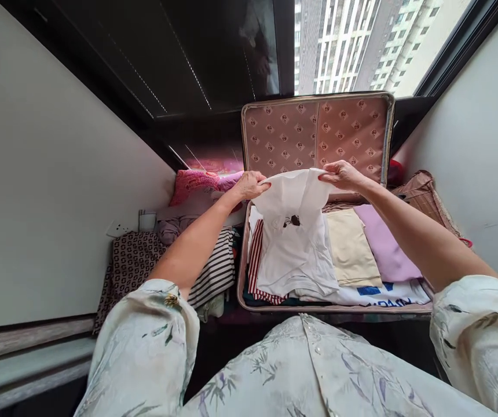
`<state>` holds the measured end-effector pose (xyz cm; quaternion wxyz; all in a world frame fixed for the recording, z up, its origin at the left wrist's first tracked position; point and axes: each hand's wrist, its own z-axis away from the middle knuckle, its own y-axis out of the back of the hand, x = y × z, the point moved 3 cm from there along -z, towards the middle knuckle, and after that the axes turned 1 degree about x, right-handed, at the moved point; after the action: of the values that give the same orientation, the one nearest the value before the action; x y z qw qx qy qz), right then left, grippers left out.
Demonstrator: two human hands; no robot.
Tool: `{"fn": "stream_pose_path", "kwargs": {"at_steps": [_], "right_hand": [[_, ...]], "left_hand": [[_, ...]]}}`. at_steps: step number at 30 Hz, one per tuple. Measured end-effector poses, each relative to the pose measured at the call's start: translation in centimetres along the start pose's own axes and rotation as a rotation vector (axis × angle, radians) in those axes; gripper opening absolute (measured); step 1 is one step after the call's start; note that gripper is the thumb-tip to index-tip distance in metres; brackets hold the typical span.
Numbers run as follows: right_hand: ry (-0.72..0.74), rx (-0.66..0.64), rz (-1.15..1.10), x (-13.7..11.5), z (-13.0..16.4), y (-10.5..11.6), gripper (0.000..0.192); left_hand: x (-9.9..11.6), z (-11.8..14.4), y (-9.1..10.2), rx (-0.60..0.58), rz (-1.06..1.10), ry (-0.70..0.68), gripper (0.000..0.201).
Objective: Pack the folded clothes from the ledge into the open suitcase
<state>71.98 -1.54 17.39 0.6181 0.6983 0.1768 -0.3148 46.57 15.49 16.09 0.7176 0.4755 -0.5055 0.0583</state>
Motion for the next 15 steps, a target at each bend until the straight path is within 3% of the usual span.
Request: {"fn": "stream_pose_path", "kwargs": {"at_steps": [3, 5, 7, 11, 13, 15], "right_hand": [[0.098, 0.027, 0.072, -0.4, 3.8, -0.8, 0.017], [0.143, -0.002, 0.126, -0.1, 7.6, -2.8, 0.011], [0.183, -0.086, 0.214, 0.7, 12.4, -6.4, 0.015], [0.239, -0.411, 0.405, 3.4, 21.8, -16.3, 0.011], [0.212, -0.519, 0.485, 4.7, 24.6, -20.1, 0.014], [0.179, -0.558, 0.533, 5.5, 25.7, -21.9, 0.019]], "left_hand": [[0.2, 3.8, -1.1, -0.051, -0.116, -0.192, 0.007], [-0.9, 7.5, -3.0, -0.091, -0.153, -0.244, 0.013], [-2.8, 12.0, -6.2, -0.169, -0.254, -0.272, 0.020], [-8.3, 20.7, -14.3, -0.485, -0.615, -0.343, 0.020], [-10.7, 23.1, -17.1, -0.577, -0.716, -0.340, 0.024], [-12.1, 24.1, -18.3, -0.604, -0.756, -0.327, 0.027]]}}
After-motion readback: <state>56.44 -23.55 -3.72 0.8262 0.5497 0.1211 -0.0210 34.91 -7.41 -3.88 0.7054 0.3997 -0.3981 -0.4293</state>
